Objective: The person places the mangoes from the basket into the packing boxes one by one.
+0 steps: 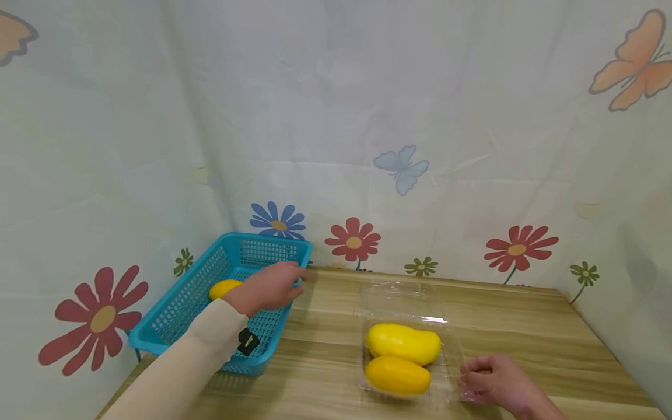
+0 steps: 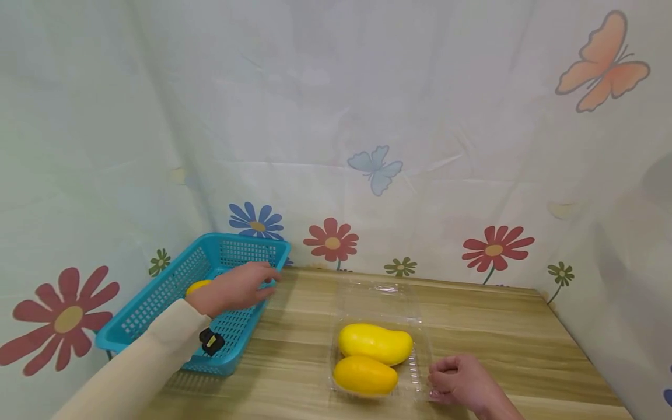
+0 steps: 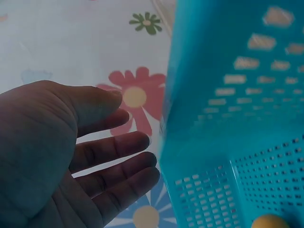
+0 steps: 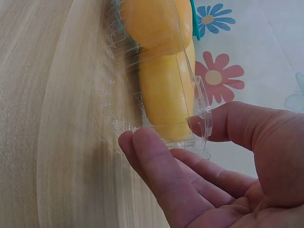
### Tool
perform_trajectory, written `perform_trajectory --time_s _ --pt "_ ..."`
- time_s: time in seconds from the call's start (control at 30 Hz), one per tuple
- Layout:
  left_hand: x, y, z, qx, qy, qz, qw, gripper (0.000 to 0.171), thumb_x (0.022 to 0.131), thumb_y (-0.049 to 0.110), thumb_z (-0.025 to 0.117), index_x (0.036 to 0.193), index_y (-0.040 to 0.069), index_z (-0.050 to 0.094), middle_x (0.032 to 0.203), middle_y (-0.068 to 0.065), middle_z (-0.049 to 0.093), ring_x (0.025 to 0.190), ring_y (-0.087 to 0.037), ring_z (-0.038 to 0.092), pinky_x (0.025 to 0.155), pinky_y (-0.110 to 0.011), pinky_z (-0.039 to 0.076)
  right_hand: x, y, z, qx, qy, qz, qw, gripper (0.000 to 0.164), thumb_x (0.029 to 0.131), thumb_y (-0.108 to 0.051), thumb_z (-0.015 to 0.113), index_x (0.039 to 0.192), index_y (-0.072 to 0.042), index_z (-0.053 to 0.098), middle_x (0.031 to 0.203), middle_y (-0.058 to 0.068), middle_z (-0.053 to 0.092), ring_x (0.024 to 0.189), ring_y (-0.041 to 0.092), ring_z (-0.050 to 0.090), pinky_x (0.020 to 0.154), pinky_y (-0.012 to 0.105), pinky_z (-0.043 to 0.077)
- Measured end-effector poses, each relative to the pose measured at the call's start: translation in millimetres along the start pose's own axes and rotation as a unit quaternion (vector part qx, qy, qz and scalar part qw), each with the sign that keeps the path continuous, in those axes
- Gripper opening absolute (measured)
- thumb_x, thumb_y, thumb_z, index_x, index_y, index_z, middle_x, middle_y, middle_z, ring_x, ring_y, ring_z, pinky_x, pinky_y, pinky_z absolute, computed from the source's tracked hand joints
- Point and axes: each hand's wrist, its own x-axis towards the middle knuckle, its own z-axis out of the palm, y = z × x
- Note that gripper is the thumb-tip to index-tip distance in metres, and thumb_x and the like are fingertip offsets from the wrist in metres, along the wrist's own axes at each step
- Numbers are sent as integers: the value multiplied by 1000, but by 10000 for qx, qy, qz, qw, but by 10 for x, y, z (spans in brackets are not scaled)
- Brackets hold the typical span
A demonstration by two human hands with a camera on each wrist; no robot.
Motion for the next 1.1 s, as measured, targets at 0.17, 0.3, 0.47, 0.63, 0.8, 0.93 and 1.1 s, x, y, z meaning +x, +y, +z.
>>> perform_trajectory --time_s 0.17,0.3,0.47,0.63,0.8,0.93,1.1 --pt "2 -247 -31 -101 -54 -152 9998 36 101 21 65 132 4 65 131 -12 67 119 -30 63 102 -47 55 7 18 -10 -62 -24 -16 10000 36 98 -13 66 121 15 64 98 6 75 83 14 69 79 34 63" --pt "-5 -453 -52 -109 -157 -362 9992 38 101 23 65 134 4 63 136 -13 65 125 -33 61 104 -50 53 5 15 -8 -92 -18 -9 10000 37 98 -14 66 121 14 64 98 5 75 82 14 69 78 33 63" --pt "-40 -698 -49 -111 -396 -732 9965 43 100 26 67 136 4 62 139 -16 63 127 -36 59 106 -52 51 -4 0 -2 -59 4 -3 10000 36 97 -13 66 120 14 64 97 5 75 82 14 69 79 33 63" --pt "-69 -872 -35 -147 -759 -1134 9905 45 97 26 70 134 3 62 140 -20 61 125 -39 59 104 -55 52 -9 6 -8 -31 -17 6 10000 36 98 -13 66 121 14 64 98 6 75 83 15 69 79 34 63" --pt "-52 -1032 28 -120 -939 -1374 9860 47 92 18 75 135 3 61 143 -22 59 123 -38 59 99 -53 55 -4 9 -19 -5 -60 4 10000 36 99 -12 64 122 15 63 99 6 75 83 15 68 80 34 63" --pt "-42 -1128 57 -72 -1057 -1623 9810 57 85 9 81 138 3 59 143 -23 57 120 -38 59 95 -52 57 -4 8 -23 -26 -78 31 10000 35 100 -12 63 123 14 63 100 6 75 83 14 68 80 34 63" --pt "-73 -1216 119 -161 -1250 -2180 9678 67 80 3 82 142 6 57 138 -24 59 104 -34 59 90 -55 56 -2 2 -20 -18 -123 0 9999 36 100 -12 63 123 15 63 100 5 75 83 14 68 80 34 63"
